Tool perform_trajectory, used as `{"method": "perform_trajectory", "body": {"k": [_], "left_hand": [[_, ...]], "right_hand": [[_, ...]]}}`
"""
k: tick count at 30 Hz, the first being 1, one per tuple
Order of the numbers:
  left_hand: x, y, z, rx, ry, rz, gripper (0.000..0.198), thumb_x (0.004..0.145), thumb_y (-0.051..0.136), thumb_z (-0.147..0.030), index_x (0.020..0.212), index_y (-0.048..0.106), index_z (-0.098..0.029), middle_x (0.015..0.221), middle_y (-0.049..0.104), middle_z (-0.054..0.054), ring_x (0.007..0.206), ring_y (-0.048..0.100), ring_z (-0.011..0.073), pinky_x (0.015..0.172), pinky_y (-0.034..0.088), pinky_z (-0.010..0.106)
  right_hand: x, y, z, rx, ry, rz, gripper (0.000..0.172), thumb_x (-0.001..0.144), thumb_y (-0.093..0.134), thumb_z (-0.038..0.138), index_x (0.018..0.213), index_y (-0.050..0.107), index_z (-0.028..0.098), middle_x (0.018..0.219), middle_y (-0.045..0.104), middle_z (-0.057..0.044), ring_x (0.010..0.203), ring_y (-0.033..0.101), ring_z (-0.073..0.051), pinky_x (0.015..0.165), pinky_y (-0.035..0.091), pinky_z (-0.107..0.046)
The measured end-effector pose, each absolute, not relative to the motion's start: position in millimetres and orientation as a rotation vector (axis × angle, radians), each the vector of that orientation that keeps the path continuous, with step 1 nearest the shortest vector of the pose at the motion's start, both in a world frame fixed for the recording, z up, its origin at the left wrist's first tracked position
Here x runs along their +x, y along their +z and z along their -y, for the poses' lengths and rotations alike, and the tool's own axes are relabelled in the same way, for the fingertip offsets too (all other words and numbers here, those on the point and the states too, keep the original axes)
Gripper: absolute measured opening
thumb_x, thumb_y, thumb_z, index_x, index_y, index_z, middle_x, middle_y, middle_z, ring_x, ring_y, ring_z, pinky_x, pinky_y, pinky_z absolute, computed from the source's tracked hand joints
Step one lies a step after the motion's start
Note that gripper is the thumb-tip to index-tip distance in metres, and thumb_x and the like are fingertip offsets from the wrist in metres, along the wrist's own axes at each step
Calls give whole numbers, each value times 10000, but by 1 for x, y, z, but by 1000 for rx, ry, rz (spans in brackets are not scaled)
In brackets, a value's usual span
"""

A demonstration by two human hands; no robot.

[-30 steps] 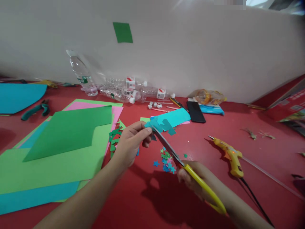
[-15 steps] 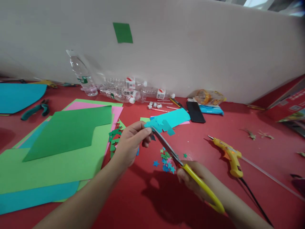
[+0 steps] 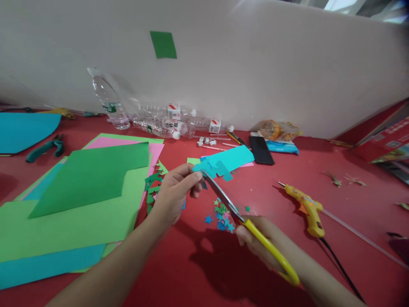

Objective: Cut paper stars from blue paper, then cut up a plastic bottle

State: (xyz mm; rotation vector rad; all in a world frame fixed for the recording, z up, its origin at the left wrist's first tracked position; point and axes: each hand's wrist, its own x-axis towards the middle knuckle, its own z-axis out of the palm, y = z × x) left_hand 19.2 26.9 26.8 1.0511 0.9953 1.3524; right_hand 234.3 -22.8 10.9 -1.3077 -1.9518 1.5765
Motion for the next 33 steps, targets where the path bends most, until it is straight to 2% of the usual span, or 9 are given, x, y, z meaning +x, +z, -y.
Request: {"method": "perform_trajectory", "body": {"k": [9, 14, 22, 33], "left_hand": [[15, 26, -29, 1070, 1340, -982, 162, 760, 628, -219, 608, 589, -176, 528, 579, -32, 463, 503, 71, 463, 385, 191], [14, 22, -30, 1051, 1394, -984, 131, 774, 645, -205, 656, 593, -183, 534, 564, -47, 477, 491, 64, 478, 380, 178], [23, 25, -22, 997, 1390, -935, 160, 792, 635, -203, 642, 586, -180, 547, 564, -45, 483, 482, 62, 470, 375, 172], [28, 28, -16, 932, 1403, -914, 181, 788, 615, -190, 610, 587, -177, 533, 563, -39, 478, 482, 59, 457, 366, 159]], "right_hand": [[235, 11, 20, -1327, 1634, 1927, 608, 831, 367, 798, 661, 384, 215, 503, 310, 85, 408, 289, -56, 377, 208, -193], [234, 10, 22, -1428, 1778, 1770, 648, 751, 412, 851, 719, 458, 205, 504, 343, 94, 352, 306, -47, 325, 265, -171], [232, 14, 24, -1482, 1768, 1700, 698, 668, 405, 887, 715, 502, 198, 448, 368, 92, 317, 322, -46, 319, 267, -168], [235, 10, 27, -1374, 1775, 1746, 683, 726, 385, 859, 762, 537, 194, 437, 366, 93, 327, 331, -62, 338, 284, -186]]}}
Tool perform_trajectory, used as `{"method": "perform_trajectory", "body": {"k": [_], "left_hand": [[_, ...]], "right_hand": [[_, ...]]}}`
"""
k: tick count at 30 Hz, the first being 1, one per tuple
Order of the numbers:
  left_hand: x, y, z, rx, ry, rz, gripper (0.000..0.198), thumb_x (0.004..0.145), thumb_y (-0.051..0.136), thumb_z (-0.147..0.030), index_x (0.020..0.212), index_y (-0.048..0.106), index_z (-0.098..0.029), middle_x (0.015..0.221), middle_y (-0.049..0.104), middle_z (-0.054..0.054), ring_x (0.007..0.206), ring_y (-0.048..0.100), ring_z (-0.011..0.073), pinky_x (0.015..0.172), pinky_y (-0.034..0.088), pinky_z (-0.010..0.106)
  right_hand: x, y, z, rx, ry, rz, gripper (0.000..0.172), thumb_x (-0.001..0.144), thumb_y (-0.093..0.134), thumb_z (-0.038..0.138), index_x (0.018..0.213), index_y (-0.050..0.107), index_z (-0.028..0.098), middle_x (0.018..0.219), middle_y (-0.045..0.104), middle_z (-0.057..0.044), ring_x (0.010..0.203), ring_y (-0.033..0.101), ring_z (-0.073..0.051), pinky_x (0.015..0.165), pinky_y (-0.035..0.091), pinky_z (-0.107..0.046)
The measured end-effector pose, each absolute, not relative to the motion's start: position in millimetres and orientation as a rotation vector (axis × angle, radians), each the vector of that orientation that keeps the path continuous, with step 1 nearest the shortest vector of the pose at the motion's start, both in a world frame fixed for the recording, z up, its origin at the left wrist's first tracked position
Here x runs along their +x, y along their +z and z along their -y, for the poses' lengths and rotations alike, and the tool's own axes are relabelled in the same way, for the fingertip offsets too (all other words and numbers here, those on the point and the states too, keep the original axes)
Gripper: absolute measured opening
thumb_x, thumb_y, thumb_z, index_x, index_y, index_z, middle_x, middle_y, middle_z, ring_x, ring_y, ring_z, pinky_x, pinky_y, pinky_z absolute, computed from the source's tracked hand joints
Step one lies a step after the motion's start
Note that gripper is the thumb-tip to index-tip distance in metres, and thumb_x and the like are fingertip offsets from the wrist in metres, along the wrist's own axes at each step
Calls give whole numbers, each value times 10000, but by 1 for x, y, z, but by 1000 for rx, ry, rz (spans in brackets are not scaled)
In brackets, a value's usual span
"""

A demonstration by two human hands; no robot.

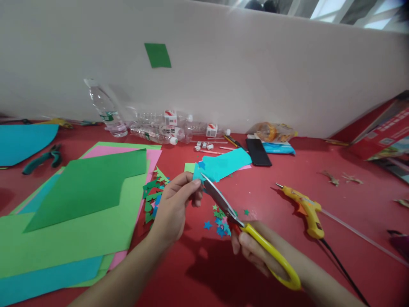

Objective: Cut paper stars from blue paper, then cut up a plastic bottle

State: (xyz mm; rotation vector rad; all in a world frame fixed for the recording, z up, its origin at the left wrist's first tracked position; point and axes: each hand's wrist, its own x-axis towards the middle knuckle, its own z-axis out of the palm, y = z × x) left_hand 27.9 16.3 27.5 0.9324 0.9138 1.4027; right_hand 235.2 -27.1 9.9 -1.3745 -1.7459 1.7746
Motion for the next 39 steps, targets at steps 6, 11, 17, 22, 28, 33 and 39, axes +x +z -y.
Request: {"method": "perform_trajectory", "body": {"k": [6, 11, 17, 22, 28, 33, 39], "left_hand": [[22, 28, -21, 936, 1347, -893, 191, 771, 627, -197, 594, 558, -176, 518, 548, -38, 452, 454, 64, 421, 342, 169], [26, 22, -19, 951, 1400, -896, 179, 802, 615, -188, 626, 580, -175, 550, 547, -37, 496, 462, 63, 465, 368, 162], [38, 20, -11, 881, 1451, -873, 183, 830, 607, -207, 651, 579, -178, 593, 563, -27, 539, 475, 72, 519, 394, 174], [40, 21, -10, 841, 1444, -879, 190, 822, 614, -202, 638, 574, -178, 581, 557, -27, 534, 470, 76, 517, 388, 179], [39, 21, -11, 835, 1438, -874, 199, 826, 602, -184, 629, 575, -182, 579, 553, -29, 538, 462, 77, 514, 381, 179], [39, 23, -11, 848, 1417, -879, 214, 825, 601, -192, 615, 559, -181, 561, 547, -30, 526, 449, 77, 511, 372, 181], [38, 24, -11, 869, 1392, -874, 206, 810, 619, -202, 615, 555, -179, 553, 546, -34, 521, 441, 76, 511, 366, 181]], "right_hand": [[236, 15, 24, -1367, 1760, 1752, 708, 705, 386, 884, 738, 519, 189, 484, 383, 86, 328, 334, -49, 322, 261, -173], [228, 9, 30, -1379, 1807, 1615, 721, 676, 390, 910, 695, 491, 196, 449, 331, 104, 333, 271, -40, 311, 225, -163], [219, 2, 41, -1347, 1790, 1533, 670, 757, 378, 856, 735, 500, 197, 409, 333, 116, 313, 263, -42, 321, 223, -167], [216, 2, 43, -1392, 1739, 1525, 647, 779, 376, 832, 730, 499, 198, 430, 320, 118, 322, 270, -42, 330, 222, -167], [216, 1, 40, -1416, 1738, 1559, 695, 697, 367, 900, 664, 458, 212, 424, 333, 104, 317, 275, -47, 307, 197, -183], [219, 5, 40, -1378, 1682, 1637, 701, 738, 343, 883, 714, 488, 197, 455, 368, 94, 335, 311, -52, 333, 242, -192], [219, 8, 42, -1370, 1662, 1616, 666, 798, 345, 838, 754, 495, 191, 449, 358, 97, 345, 303, -54, 356, 228, -204]]}}
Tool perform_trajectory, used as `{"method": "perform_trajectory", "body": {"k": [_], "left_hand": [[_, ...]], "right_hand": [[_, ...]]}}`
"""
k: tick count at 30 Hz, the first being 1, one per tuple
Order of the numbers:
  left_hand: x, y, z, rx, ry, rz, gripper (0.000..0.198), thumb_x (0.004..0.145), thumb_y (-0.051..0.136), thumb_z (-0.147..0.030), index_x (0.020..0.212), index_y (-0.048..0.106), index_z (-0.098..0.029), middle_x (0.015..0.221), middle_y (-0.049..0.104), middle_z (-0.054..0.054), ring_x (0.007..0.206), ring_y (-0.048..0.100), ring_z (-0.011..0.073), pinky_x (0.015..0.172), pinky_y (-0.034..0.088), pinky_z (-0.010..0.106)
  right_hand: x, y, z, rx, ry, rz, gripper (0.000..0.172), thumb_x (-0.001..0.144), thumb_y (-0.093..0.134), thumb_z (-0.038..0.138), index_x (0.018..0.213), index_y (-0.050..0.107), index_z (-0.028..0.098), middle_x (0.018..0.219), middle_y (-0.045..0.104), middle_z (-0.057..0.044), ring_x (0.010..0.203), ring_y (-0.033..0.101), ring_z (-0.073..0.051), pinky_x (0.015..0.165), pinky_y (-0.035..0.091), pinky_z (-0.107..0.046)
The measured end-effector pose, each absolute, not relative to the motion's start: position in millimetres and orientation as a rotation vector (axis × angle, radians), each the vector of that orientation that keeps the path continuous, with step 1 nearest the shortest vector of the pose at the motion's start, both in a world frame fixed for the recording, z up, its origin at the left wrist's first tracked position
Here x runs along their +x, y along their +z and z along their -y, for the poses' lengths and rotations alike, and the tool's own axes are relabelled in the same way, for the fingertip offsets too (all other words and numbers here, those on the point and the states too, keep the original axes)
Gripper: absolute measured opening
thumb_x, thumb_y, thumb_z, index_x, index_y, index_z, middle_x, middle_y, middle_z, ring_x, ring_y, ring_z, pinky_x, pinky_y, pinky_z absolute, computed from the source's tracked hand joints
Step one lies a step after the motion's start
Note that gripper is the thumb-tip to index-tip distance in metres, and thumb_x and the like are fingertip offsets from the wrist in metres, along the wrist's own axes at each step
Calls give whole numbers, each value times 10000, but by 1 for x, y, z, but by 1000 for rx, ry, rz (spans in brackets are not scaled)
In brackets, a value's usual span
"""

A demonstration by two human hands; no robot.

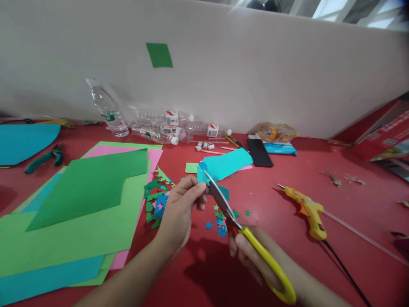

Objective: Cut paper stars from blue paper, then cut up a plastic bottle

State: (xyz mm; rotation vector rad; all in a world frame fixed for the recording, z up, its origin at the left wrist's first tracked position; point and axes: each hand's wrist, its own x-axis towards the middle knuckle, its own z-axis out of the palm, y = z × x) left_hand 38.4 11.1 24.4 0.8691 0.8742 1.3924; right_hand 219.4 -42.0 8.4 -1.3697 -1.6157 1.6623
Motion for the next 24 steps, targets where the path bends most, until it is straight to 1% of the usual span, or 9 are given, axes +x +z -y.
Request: {"method": "perform_trajectory", "body": {"k": [5, 9, 13, 18, 21, 24], "left_hand": [[38, 23, -10, 873, 1394, -887, 210, 806, 627, -218, 612, 555, -180, 550, 539, -35, 518, 442, 77, 510, 367, 186], [38, 23, -10, 874, 1398, -891, 199, 808, 625, -217, 623, 560, -182, 559, 543, -37, 524, 452, 74, 513, 375, 181], [37, 25, -12, 872, 1398, -911, 189, 791, 636, -222, 621, 565, -179, 556, 541, -39, 521, 454, 70, 502, 373, 174], [30, 31, -17, 889, 1369, -938, 186, 735, 653, -215, 582, 554, -176, 527, 532, -40, 486, 443, 68, 462, 357, 175], [23, 33, -21, 892, 1374, -939, 184, 706, 650, -211, 562, 541, -176, 496, 511, -43, 459, 425, 69, 435, 333, 179], [17, 30, -25, 907, 1386, -921, 177, 707, 641, -210, 564, 544, -172, 489, 498, -42, 456, 413, 66, 434, 319, 179]], "right_hand": [[218, 2, 37, -1327, 1686, 1616, 696, 732, 363, 887, 670, 469, 202, 438, 335, 91, 357, 290, -55, 352, 223, -208], [218, 1, 34, -1346, 1624, 1680, 695, 744, 338, 885, 662, 460, 205, 451, 352, 82, 370, 302, -57, 351, 224, -201], [220, 1, 32, -1325, 1629, 1713, 696, 734, 335, 891, 642, 442, 210, 442, 331, 87, 357, 299, -53, 331, 219, -194], [224, 1, 30, -1414, 1711, 1653, 600, 770, 434, 804, 655, 437, 216, 434, 322, 105, 305, 274, -38, 287, 197, -175], [227, 4, 30, -1456, 1798, 1606, 539, 793, 479, 739, 670, 449, 215, 440, 330, 108, 290, 292, -40, 274, 212, -165], [227, 6, 31, -1430, 1827, 1600, 515, 816, 486, 701, 673, 467, 207, 440, 348, 105, 296, 296, -38, 283, 226, -160]]}}
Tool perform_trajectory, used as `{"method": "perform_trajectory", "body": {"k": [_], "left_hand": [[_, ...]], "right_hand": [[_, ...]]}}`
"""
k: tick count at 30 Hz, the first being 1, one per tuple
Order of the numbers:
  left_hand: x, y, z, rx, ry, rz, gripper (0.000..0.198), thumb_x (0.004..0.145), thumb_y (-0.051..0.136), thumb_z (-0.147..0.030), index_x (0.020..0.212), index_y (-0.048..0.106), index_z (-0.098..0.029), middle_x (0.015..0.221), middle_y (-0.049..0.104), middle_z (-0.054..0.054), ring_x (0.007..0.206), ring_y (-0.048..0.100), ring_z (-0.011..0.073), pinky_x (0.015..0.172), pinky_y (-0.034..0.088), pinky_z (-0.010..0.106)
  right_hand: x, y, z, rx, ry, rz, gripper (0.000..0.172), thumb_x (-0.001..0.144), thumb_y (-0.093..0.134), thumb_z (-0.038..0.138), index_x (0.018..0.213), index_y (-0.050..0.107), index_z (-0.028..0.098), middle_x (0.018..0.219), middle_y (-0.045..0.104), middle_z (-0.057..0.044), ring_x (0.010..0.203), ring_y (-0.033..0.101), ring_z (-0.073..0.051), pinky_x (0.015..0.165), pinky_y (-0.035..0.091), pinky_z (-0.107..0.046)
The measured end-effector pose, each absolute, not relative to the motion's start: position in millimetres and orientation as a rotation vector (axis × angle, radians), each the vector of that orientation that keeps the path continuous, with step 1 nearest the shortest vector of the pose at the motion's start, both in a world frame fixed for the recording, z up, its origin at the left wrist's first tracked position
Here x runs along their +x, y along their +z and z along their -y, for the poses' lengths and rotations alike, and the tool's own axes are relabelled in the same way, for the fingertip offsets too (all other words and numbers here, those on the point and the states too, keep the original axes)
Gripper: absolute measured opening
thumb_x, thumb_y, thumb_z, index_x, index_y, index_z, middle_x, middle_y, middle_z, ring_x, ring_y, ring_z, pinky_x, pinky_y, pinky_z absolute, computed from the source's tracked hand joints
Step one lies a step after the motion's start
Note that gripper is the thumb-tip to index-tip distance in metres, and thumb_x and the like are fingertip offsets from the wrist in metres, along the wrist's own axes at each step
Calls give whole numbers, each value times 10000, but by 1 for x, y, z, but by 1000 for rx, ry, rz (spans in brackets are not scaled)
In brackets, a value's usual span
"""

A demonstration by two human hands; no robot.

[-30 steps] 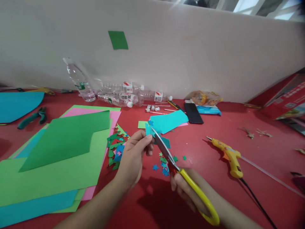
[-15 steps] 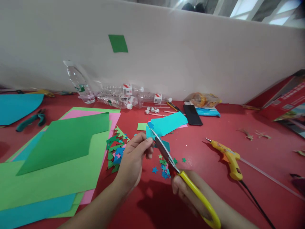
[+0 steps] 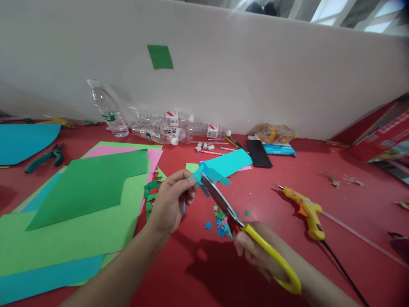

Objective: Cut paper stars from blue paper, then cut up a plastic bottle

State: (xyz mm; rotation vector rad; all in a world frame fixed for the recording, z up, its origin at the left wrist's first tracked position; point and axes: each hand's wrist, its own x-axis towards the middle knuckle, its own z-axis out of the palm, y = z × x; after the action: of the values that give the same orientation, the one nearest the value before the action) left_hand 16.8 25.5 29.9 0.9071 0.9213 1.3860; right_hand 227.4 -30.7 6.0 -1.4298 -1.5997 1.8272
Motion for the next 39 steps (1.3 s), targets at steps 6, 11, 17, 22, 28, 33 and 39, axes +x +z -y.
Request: {"method": "perform_trajectory", "body": {"k": [6, 11, 17, 22, 28, 33, 39], "left_hand": [[20, 22, -25, 901, 1404, -885, 155, 796, 604, -243, 661, 563, -178, 581, 567, -25, 521, 473, 83, 511, 375, 198], [29, 29, -19, 925, 1388, -887, 140, 778, 625, -214, 651, 581, -175, 594, 611, -16, 530, 522, 90, 543, 414, 209], [28, 31, -18, 948, 1420, -923, 152, 805, 602, -200, 654, 593, -182, 578, 598, -33, 505, 511, 76, 503, 391, 194], [27, 29, -18, 989, 1413, -967, 163, 801, 611, -225, 646, 583, -184, 566, 574, -39, 497, 494, 75, 486, 378, 196], [28, 30, -18, 1011, 1409, -940, 162, 806, 596, -208, 646, 599, -185, 564, 589, -32, 503, 507, 81, 496, 386, 206], [28, 30, -17, 1003, 1415, -937, 163, 817, 583, -192, 656, 602, -186, 567, 597, -30, 507, 509, 79, 497, 387, 198], [28, 28, -19, 1024, 1410, -933, 190, 835, 587, -183, 646, 600, -185, 568, 587, -39, 509, 507, 69, 503, 391, 187]], "right_hand": [[221, 2, 36, -1373, 1813, 1556, 537, 809, 457, 735, 678, 450, 215, 413, 310, 120, 297, 270, -42, 294, 221, -161], [221, -4, 34, -1314, 1709, 1620, 615, 772, 407, 827, 660, 414, 222, 433, 300, 114, 311, 263, -41, 303, 201, -177], [225, 0, 29, -1255, 1632, 1797, 612, 821, 357, 813, 658, 389, 223, 475, 298, 82, 401, 286, -71, 360, 199, -215], [229, 8, 30, -1235, 1626, 1835, 610, 825, 361, 812, 702, 408, 216, 519, 321, 70, 456, 303, -81, 404, 203, -225], [233, 10, 31, -1264, 1580, 1889, 613, 830, 352, 810, 710, 411, 212, 560, 344, 56, 505, 320, -92, 427, 230, -220], [234, 11, 30, -1311, 1543, 1922, 638, 811, 343, 831, 711, 425, 206, 606, 371, 41, 520, 332, -96, 450, 248, -232], [234, 13, 30, -1336, 1529, 1929, 659, 795, 313, 854, 708, 416, 209, 629, 396, 29, 525, 354, -102, 466, 257, -243]]}}
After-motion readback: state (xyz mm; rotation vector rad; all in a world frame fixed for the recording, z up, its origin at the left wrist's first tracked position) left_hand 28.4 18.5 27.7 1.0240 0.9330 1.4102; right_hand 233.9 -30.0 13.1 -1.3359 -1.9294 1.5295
